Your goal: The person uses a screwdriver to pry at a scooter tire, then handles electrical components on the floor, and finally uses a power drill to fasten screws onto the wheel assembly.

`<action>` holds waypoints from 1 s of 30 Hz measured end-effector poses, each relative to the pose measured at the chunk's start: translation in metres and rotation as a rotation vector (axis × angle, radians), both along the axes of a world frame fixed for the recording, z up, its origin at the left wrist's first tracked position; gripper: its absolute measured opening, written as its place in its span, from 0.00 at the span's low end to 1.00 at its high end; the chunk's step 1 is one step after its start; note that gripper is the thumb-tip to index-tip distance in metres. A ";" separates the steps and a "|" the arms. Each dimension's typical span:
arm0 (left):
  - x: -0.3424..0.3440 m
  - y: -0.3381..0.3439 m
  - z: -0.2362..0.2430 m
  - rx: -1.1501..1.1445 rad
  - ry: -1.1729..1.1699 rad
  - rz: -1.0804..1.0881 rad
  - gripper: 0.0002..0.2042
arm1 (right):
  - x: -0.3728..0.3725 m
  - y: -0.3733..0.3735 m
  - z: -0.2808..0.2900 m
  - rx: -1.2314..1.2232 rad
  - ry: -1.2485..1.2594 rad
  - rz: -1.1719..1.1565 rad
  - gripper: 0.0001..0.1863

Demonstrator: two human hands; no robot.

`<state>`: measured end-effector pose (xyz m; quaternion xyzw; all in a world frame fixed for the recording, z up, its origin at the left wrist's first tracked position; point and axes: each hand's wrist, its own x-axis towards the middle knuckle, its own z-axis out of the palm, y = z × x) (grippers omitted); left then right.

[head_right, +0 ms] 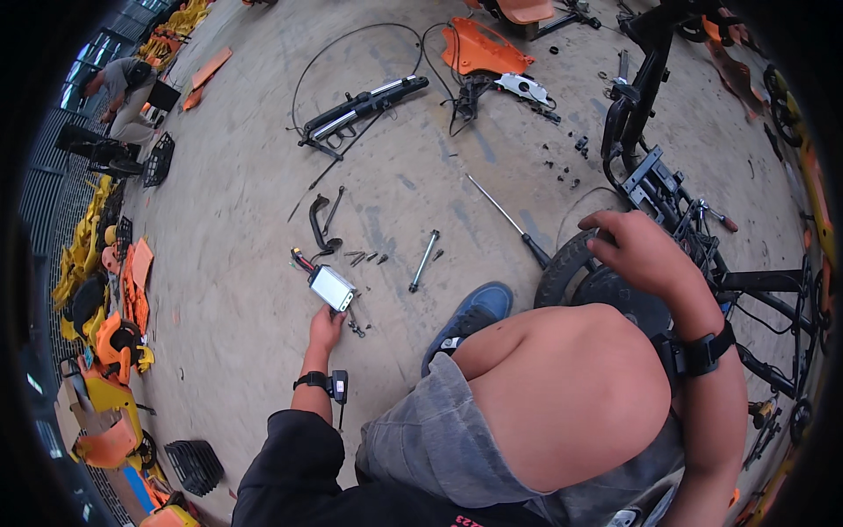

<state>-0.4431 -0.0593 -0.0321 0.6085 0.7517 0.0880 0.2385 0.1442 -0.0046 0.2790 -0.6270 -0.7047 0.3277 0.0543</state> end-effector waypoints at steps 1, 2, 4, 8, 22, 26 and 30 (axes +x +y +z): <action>0.000 -0.003 -0.001 0.001 -0.091 0.047 0.15 | 0.000 -0.001 0.000 0.004 0.014 -0.002 0.17; -0.001 -0.006 -0.002 0.002 -0.182 0.094 0.15 | 0.000 -0.001 0.000 0.006 0.013 -0.004 0.17; -0.010 -0.019 -0.004 -0.041 -0.304 0.285 0.14 | 0.000 -0.001 0.003 -0.001 0.009 0.002 0.17; -0.016 -0.034 0.023 -0.124 -1.244 0.842 0.11 | -0.001 -0.004 0.012 -0.013 0.031 -0.027 0.16; 0.109 0.058 0.228 -0.010 -2.057 0.414 0.08 | 0.065 -0.056 0.138 0.337 0.652 -0.345 0.16; 0.169 0.071 0.265 -0.093 -2.021 0.311 0.08 | 0.139 -0.154 0.157 0.391 0.471 -0.604 0.17; 0.204 0.103 0.256 -0.414 -2.338 0.095 0.10 | 0.175 -0.291 0.086 0.084 0.419 -0.977 0.15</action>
